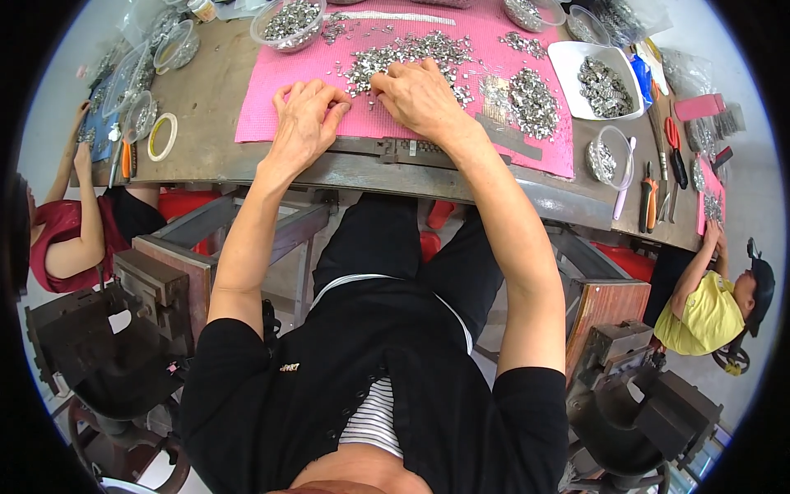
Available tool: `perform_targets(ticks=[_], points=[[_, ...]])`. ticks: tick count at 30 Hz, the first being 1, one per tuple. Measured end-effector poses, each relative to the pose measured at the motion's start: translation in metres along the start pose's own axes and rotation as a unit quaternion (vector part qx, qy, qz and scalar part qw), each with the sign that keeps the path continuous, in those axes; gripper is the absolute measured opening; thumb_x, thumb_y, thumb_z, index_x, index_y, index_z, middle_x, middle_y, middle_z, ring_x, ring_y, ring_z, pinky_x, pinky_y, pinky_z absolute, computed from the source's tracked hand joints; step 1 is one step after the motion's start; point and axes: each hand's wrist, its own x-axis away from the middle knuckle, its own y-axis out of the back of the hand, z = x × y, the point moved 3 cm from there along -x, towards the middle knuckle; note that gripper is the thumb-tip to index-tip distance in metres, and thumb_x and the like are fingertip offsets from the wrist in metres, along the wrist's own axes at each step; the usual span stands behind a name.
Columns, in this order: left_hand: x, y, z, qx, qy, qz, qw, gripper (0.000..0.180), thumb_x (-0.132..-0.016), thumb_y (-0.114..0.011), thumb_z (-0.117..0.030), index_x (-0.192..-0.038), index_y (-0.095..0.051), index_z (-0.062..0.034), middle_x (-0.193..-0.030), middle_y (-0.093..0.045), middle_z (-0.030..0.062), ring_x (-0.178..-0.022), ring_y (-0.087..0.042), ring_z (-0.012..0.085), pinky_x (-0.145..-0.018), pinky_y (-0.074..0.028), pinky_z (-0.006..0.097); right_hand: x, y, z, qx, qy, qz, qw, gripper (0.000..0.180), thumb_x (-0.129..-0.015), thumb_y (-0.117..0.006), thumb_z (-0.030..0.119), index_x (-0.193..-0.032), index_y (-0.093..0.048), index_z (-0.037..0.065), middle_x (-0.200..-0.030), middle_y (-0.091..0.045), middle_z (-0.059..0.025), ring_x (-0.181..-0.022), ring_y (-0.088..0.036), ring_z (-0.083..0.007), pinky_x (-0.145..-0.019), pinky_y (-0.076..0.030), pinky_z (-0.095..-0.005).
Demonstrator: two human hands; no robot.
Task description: Assembling small metal components using a manual press and cleaning them with a brush.
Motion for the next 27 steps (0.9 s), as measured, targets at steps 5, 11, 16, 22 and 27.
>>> perform_targets(ticks=[5,11,16,22,27], points=[[0.000,0.000,-0.001,0.004,-0.004,0.000,1.000,0.005,-0.087,-0.070,-0.013,-0.092,-0.068,-0.0123,-0.090,-0.059,0.0029,-0.095,-0.055,0.0246,-0.100,-0.031,0.055,0.005,0.000,0.001,0.015,0.004,-0.016,1.000,0.009,-0.090,-0.065,0.015,-0.096,-0.063,0.009,-0.088,-0.062,-0.0056,-0.085,-0.063,-0.0257,-0.080,-0.041,-0.0392],[-0.001,0.005,-0.008,-0.023,-0.013,0.016,1.000,0.006,-0.091,-0.068,-0.014,-0.097,-0.069,-0.0129,-0.089,-0.061,0.0011,-0.094,-0.057,0.0217,-0.105,-0.029,0.049,0.033,0.041,0.010,-0.095,-0.059,-0.077,0.991,0.008,-0.092,-0.064,0.013,-0.092,-0.060,0.006,-0.086,-0.062,-0.0089,-0.083,-0.061,-0.0269,-0.078,-0.040,-0.0398],[-0.001,-0.002,-0.047,0.035,-0.067,-0.009,0.997,0.007,-0.090,-0.069,-0.014,-0.096,-0.067,-0.0117,-0.093,-0.065,0.0027,-0.096,-0.060,0.0224,-0.106,-0.030,0.051,0.090,0.043,0.010,-0.180,-0.135,-0.096,0.970,0.009,-0.087,-0.069,0.005,-0.092,-0.061,0.004,-0.086,-0.062,-0.0073,-0.079,-0.059,-0.0252,-0.077,-0.041,-0.0375],[0.006,-0.028,-0.084,0.118,-0.116,0.003,0.986,0.011,-0.087,-0.071,-0.010,-0.095,-0.065,-0.0091,-0.092,-0.062,0.0038,-0.095,-0.059,0.0240,-0.105,-0.032,0.049,0.106,0.037,0.026,-0.110,-0.104,-0.124,0.981,0.015,-0.081,-0.073,0.004,-0.091,-0.062,0.006,-0.091,-0.061,-0.0061,-0.087,-0.057,-0.0256,-0.078,-0.040,-0.0378],[0.006,-0.034,-0.089,0.110,-0.124,0.008,0.986,0.014,-0.086,-0.072,-0.010,-0.097,-0.064,-0.0078,-0.095,-0.061,0.0050,-0.097,-0.058,0.0256,-0.104,-0.034,0.051,0.111,0.035,0.029,-0.073,-0.098,-0.152,0.981,0.017,-0.080,-0.075,0.002,-0.093,-0.064,0.005,-0.095,-0.065,-0.0054,-0.085,-0.059,-0.0253,-0.076,-0.042,-0.0370]])
